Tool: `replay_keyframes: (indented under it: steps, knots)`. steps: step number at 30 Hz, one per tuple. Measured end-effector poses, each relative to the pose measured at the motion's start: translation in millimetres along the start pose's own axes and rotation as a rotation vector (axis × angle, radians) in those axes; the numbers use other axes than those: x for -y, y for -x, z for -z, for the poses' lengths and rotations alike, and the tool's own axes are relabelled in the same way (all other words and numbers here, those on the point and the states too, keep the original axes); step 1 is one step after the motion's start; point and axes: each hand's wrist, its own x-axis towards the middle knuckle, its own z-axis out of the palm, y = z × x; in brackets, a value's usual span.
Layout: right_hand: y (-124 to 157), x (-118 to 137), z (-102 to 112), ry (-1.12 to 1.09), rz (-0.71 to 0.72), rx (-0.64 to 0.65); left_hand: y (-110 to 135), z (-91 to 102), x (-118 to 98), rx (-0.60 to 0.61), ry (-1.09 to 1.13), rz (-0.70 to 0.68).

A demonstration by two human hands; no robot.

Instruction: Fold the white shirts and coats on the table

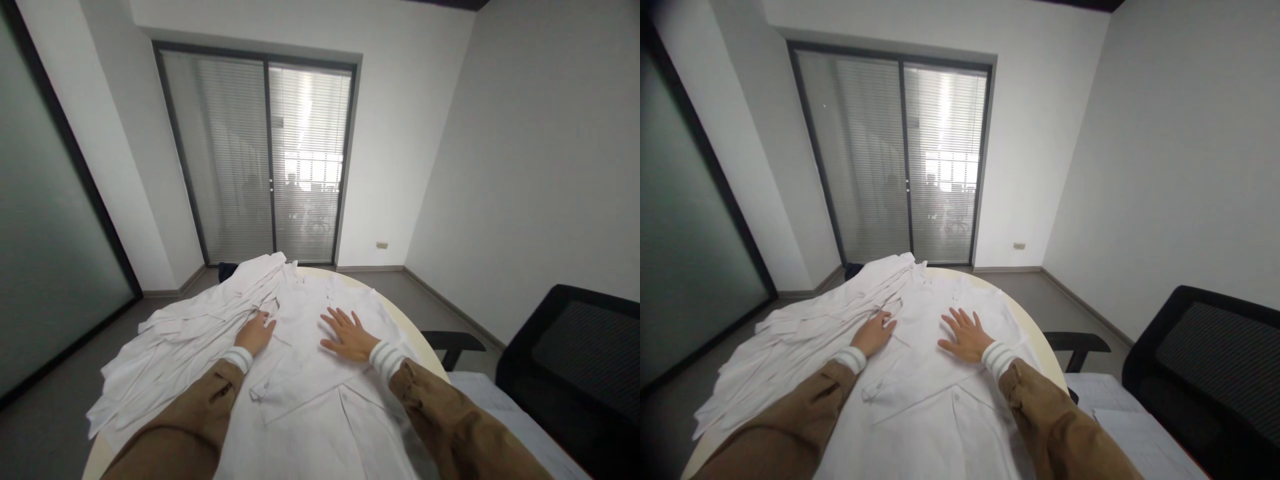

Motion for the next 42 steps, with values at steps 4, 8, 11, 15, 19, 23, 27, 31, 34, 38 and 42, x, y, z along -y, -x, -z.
replay_keyframes:
  steps: [4, 8, 11, 15, 19, 23, 27, 31, 34, 38, 42]
  knots:
    - [11, 26, -25, -0.037, 0.246, 0.024, -11, -2.1, -1, -0.003, 0.025, 0.039]
    - [14, 32, -25, -0.04, 0.282, 0.034, -18, 2.3, 2, 0.01, 0.128, 0.067]
    - [1, 41, -16, -0.029, 0.249, -0.008, -18, 8.7, -2, 0.023, 0.249, 0.07]
    - [-16, 59, -22, -0.022, 0.226, -0.078, -9, 12.4, -15, 0.043, 0.413, 0.014]
    - [-16, 66, -39, -0.041, 0.252, 0.03, 3, 7.4, -26, 0.041, 0.523, -0.044]
    - [-10, 67, -41, -0.041, 0.267, 0.032, 11, 1.2, -32, 0.005, 0.575, -0.057]
    - [-13, 67, -43, -0.063, 0.308, -0.025, 17, -1.7, -40, -0.006, 0.574, -0.056]
    - [-33, 56, -41, -0.291, 0.144, -0.173, 21, -6.5, -54, 0.002, 0.543, -0.079]
    - [-55, 45, -24, -0.452, -0.079, -0.376, 27, -13.7, -66, 0.037, 0.495, -0.134]
    - [-87, 42, 3, -0.496, -0.168, -0.397, 45, -18.6, -77, 0.151, 0.254, -0.247]
    - [-121, 50, 5, -0.398, -0.314, -0.312, 71, -10.6, -76, 0.138, -0.035, -0.3]
